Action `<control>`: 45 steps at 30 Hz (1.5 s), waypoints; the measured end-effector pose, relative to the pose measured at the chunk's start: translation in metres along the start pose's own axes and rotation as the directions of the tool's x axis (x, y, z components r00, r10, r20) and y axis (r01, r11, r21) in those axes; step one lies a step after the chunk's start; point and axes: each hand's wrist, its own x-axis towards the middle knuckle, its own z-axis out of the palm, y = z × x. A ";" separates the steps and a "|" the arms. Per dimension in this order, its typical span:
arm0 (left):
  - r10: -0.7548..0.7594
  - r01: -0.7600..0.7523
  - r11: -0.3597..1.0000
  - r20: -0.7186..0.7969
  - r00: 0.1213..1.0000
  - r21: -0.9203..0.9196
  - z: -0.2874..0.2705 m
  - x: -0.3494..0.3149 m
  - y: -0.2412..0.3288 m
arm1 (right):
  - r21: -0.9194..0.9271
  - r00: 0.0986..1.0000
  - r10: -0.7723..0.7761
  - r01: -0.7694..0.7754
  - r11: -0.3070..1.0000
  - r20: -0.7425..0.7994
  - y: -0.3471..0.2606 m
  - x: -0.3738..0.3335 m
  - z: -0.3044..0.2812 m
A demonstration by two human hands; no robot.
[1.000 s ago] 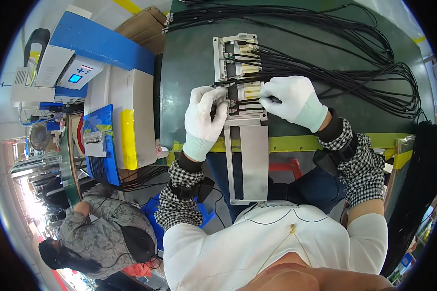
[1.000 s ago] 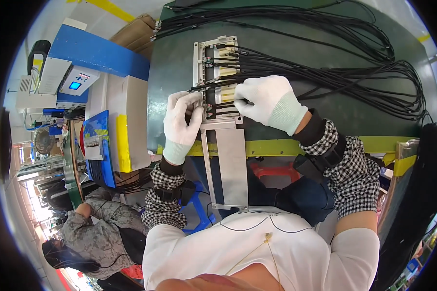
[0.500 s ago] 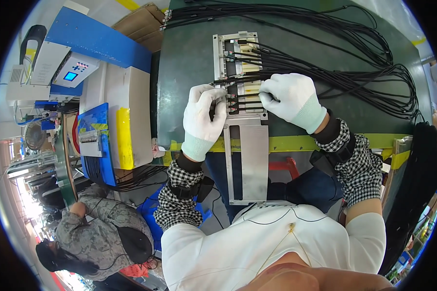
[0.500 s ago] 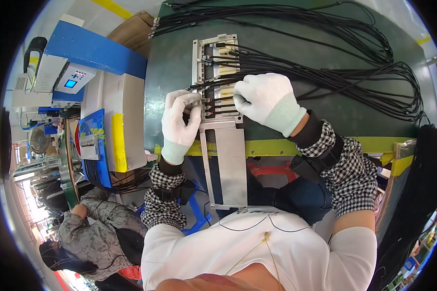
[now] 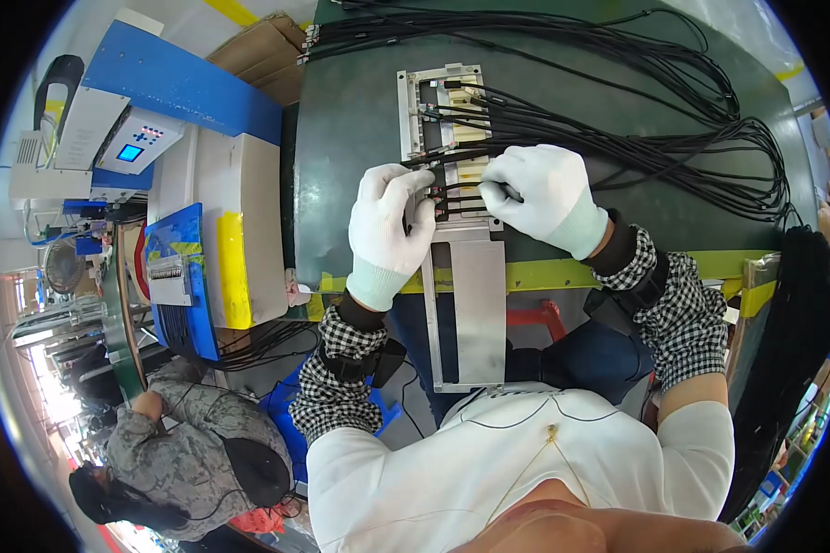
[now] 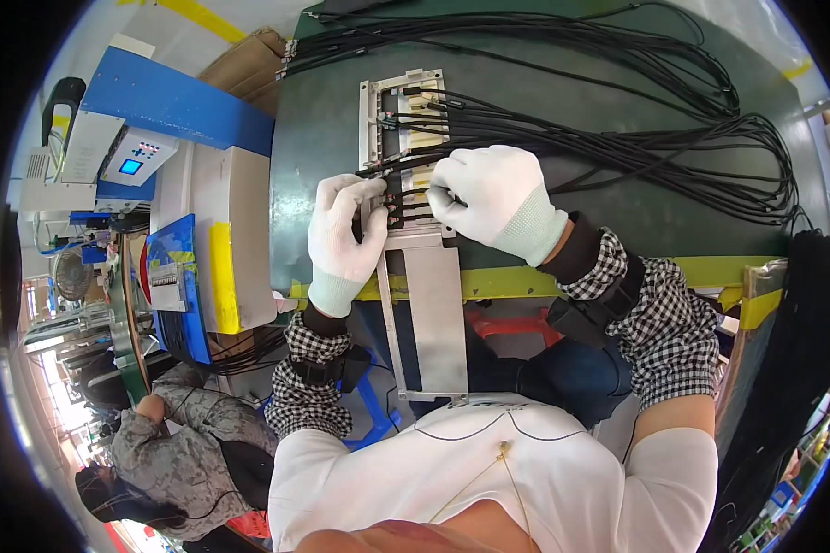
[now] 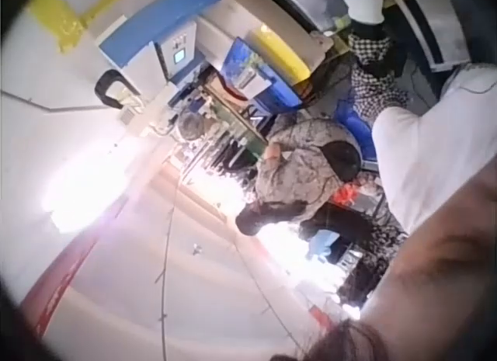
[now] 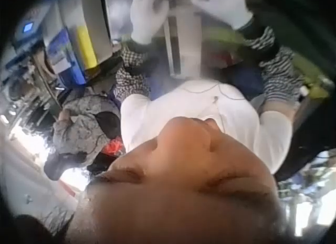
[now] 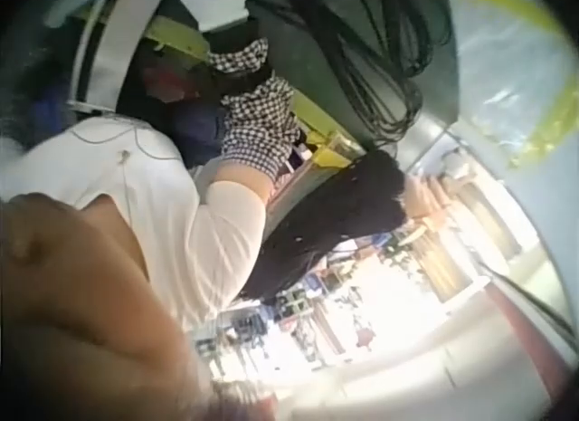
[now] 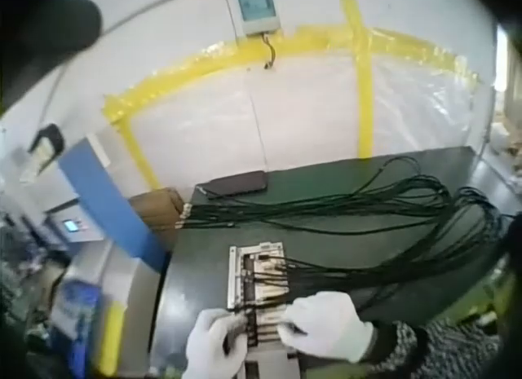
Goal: Organizing and placing black cables into a metal fixture on an assembly line workbench.
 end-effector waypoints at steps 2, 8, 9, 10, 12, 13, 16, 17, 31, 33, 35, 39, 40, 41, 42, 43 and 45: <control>-0.036 0.036 0.999 -0.002 0.999 -0.021 0.000 0.000 0.003 | -0.052 1.000 -0.007 0.007 0.999 0.015 0.001 -0.002 0.001; 0.304 -0.296 0.937 -0.013 0.953 0.186 0.001 0.004 0.004 | -0.246 0.988 -0.071 0.104 0.964 0.138 -0.002 -0.006 -0.002; 0.304 -0.296 0.937 -0.016 0.952 0.184 0.001 0.004 0.003 | -0.249 0.988 -0.072 0.105 0.963 0.139 -0.003 -0.007 -0.003; 0.290 -0.284 0.940 -0.005 0.957 0.187 0.000 0.005 0.003 | -0.262 0.988 -0.086 0.118 0.958 0.130 -0.004 -0.009 -0.005; 0.261 -0.259 0.946 0.017 0.965 0.194 -0.001 0.006 0.002 | -0.288 0.987 -0.115 0.144 0.947 0.113 -0.007 -0.012 -0.009; 0.262 -0.259 0.947 0.013 0.965 0.190 -0.002 0.006 0.002 | -0.292 0.987 -0.116 0.145 0.945 0.116 -0.010 -0.014 -0.009; 0.283 -0.285 0.935 0.038 0.958 0.213 -0.006 0.003 0.005 | -0.418 0.956 -0.155 0.251 0.873 0.249 -0.023 -0.023 -0.014; 0.286 -0.287 0.935 0.034 0.958 0.209 -0.006 0.002 0.006 | -0.423 0.956 -0.155 0.252 0.870 0.251 -0.024 -0.023 -0.016; -0.038 0.007 0.992 0.250 0.967 0.124 -0.015 0.056 0.004 | 0.082 0.977 0.122 -0.138 0.987 0.174 0.017 0.009 -0.031; -0.042 0.017 0.995 0.266 0.963 0.098 -0.012 0.065 0.002 | -0.032 0.976 0.211 -0.210 0.977 0.044 0.020 0.014 -0.028; 0.090 -0.114 0.985 0.177 0.980 0.130 -0.015 0.064 0.005 | -0.092 0.989 0.128 -0.121 0.988 0.071 0.026 0.017 -0.025; 0.236 -0.263 0.937 0.140 0.962 0.231 -0.008 0.075 0.003 | -0.195 0.993 0.072 -0.052 0.979 0.096 0.036 0.021 -0.016; 0.275 -0.305 0.911 0.143 0.951 0.276 -0.007 0.077 0.001 | -0.228 0.993 0.060 -0.036 0.973 0.099 0.037 0.023 -0.013; 0.271 -0.303 0.913 0.146 0.951 0.274 -0.005 0.079 -0.002 | -0.226 0.993 0.063 -0.039 0.973 0.102 0.036 0.026 -0.010; 0.296 -0.312 0.923 0.105 0.949 0.223 -0.004 0.081 -0.005 | -0.161 0.999 0.026 -0.021 0.987 0.029 0.031 0.029 -0.008; 0.318 -0.324 0.930 0.062 0.946 0.172 -0.004 0.083 -0.007 | -0.097 0.999 -0.006 0.002 0.995 -0.047 0.026 0.032 -0.007; 0.337 -0.337 0.934 0.021 0.941 0.120 -0.008 0.085 -0.007 | -0.034 0.992 -0.029 0.025 0.999 -0.125 0.021 0.033 -0.010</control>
